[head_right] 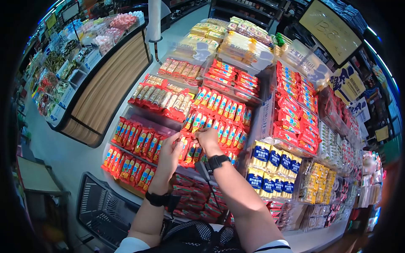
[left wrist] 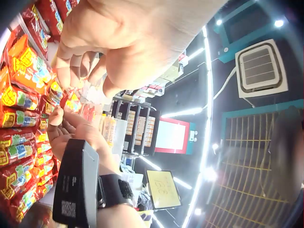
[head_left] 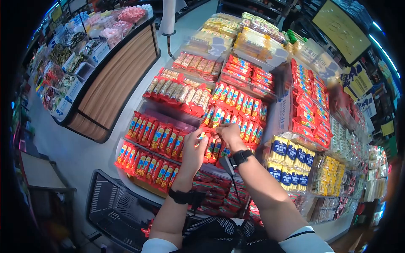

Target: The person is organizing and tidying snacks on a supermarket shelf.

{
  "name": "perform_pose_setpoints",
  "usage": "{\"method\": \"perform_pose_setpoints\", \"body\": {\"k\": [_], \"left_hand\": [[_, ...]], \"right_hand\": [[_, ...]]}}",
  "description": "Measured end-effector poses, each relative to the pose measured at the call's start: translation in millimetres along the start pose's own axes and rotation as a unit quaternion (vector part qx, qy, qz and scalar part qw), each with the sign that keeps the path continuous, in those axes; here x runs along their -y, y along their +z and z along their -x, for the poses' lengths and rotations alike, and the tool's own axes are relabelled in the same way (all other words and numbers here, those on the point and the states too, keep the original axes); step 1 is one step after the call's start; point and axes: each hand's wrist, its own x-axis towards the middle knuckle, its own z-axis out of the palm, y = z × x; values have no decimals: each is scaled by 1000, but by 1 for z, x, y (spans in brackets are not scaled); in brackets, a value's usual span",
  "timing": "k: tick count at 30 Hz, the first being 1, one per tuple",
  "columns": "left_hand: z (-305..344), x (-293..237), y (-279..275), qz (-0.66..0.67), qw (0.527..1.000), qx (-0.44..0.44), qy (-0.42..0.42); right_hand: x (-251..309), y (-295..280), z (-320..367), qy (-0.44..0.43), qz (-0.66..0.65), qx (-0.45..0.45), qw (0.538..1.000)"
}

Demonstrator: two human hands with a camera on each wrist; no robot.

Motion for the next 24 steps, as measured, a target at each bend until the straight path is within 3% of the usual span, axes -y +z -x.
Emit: {"method": "perform_pose_setpoints", "body": {"k": [6,13,15,19,21,22,24], "left_hand": [[32,-20,-35,30,998,-42,-38],[49,-39,-47,92,992,-51,-67],[50,-43,-46,103,991,-53,-66],[52,-48,-44,100,993,-45,-54],[56,-51,-46,107,992,-48,-53],[58,-57,-50,105,992,-52,-55],[64,-64,-58,105,991,-59,-60]], "right_hand": [[21,19,6,41,20,-5,999],[-8,22,-20,-14,167,-19,986],[-23,23,-42,-61,263,-57,961],[-13,29,-39,-109,290,-87,947],[-5,33,-33,-129,415,-115,893],[-1,33,-30,-129,416,-113,893],[10,32,-25,-37,413,-66,908]]}}
